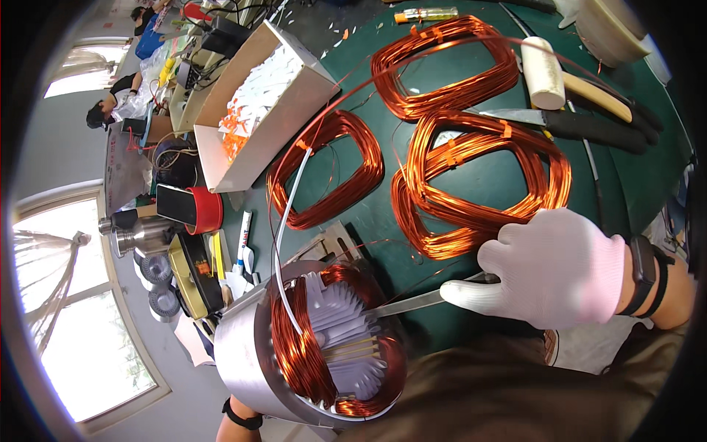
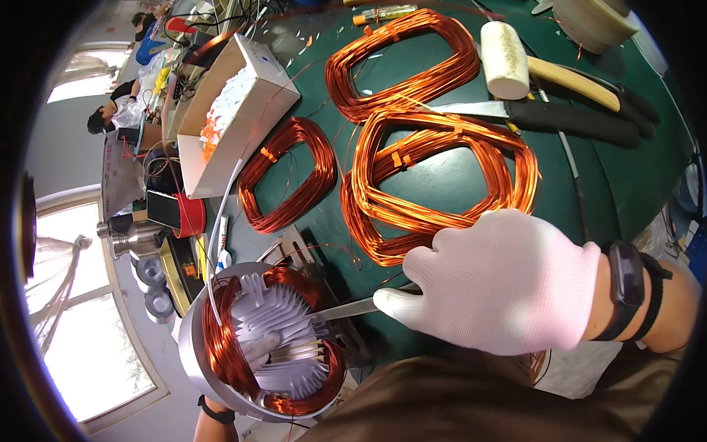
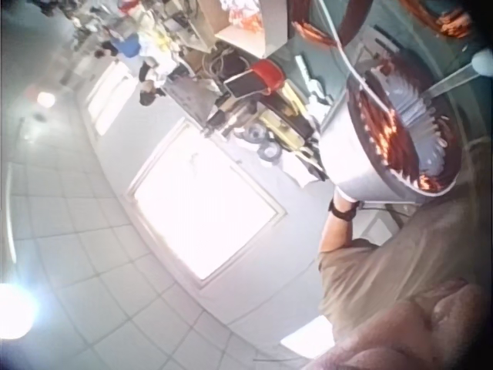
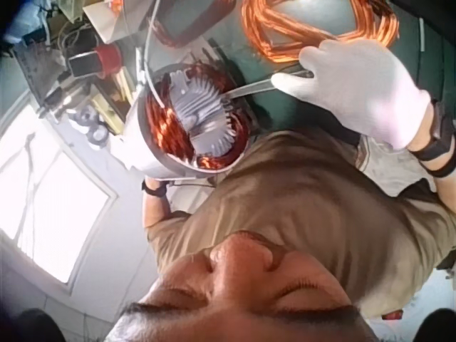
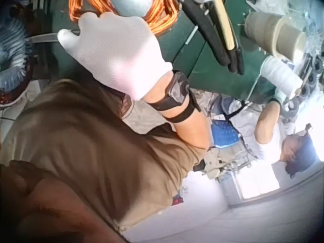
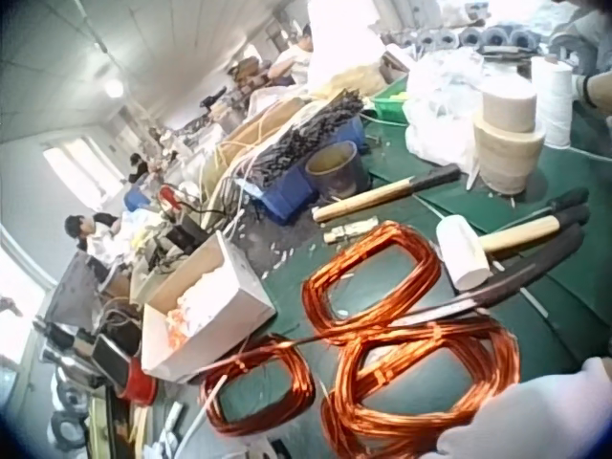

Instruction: Inserting copper wire coils into the slots of an electric motor stator using a hand tool.

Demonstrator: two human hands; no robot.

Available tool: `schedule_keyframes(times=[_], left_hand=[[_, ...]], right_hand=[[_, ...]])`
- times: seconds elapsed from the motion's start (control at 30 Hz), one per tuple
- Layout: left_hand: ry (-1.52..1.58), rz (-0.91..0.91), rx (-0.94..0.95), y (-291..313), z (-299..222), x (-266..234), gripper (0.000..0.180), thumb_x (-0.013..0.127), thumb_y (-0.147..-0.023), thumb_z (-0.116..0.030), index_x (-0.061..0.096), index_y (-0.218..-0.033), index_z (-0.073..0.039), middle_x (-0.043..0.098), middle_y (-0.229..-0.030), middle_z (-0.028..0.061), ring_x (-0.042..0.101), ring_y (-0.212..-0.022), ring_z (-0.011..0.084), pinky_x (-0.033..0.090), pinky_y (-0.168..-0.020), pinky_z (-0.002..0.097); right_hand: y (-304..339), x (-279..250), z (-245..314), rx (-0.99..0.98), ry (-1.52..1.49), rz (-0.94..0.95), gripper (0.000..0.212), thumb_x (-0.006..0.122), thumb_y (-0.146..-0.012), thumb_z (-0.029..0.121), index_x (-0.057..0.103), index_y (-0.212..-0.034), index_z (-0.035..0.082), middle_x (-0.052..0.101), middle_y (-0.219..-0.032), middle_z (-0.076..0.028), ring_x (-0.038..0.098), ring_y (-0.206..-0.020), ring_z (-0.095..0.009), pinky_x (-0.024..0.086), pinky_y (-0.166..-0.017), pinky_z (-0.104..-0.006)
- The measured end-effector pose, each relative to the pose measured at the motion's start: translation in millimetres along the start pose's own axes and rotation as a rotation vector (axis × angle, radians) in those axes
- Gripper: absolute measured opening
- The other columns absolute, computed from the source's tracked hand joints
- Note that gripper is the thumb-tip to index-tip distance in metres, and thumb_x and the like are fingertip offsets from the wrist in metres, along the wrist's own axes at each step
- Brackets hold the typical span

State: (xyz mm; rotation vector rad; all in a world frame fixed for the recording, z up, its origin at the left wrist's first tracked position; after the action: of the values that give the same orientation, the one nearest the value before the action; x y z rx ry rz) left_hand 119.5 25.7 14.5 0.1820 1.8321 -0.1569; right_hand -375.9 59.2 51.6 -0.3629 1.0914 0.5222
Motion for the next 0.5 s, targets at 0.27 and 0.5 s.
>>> schedule_keyframes(times=[0.27, 0.5], left_hand=[[0.011, -0.002, -0.070, 22, 9, -3, 0.035, 0.075, -0.088, -0.009, 0.069, -0.122, 0.001, 0.075, -0.110, 0.0132, 0.072, -0.098, 0.0269, 0.056, -0.090, 0.0383], [0.050, 0.005, -0.094, 32, 11, 3, 0.034, 0.075, -0.088, -0.008, 0.070, -0.121, 0.001, 0.075, -0.108, 0.0126, 0.073, -0.096, 0.0264, 0.056, -0.088, 0.0375]], right_hand=[[-52, 20, 20, -0.211, -0.300, -0.120, 0.020, 0.064, -0.088, 0.015, 0.068, -0.101, 0.000, 0.063, -0.080, -0.011, 0.071, -0.068, -0.031, 0.057, -0.051, -0.0418], [-74, 28, 41, -0.272, -0.348, -0.205, 0.009, 0.063, -0.087, 0.014, 0.067, -0.088, 0.006, 0.065, -0.087, -0.013, 0.073, -0.077, -0.030, 0.060, -0.068, -0.0414]])
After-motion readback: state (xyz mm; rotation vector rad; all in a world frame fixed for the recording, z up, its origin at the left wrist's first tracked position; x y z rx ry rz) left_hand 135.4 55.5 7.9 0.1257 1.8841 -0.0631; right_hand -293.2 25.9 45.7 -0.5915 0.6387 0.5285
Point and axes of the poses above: each hand's wrist, its own y-axis away from the middle knuckle, its own x-axis out of the palm, z = x × y, the point moved 7 cm from there along -y, towards the middle knuckle
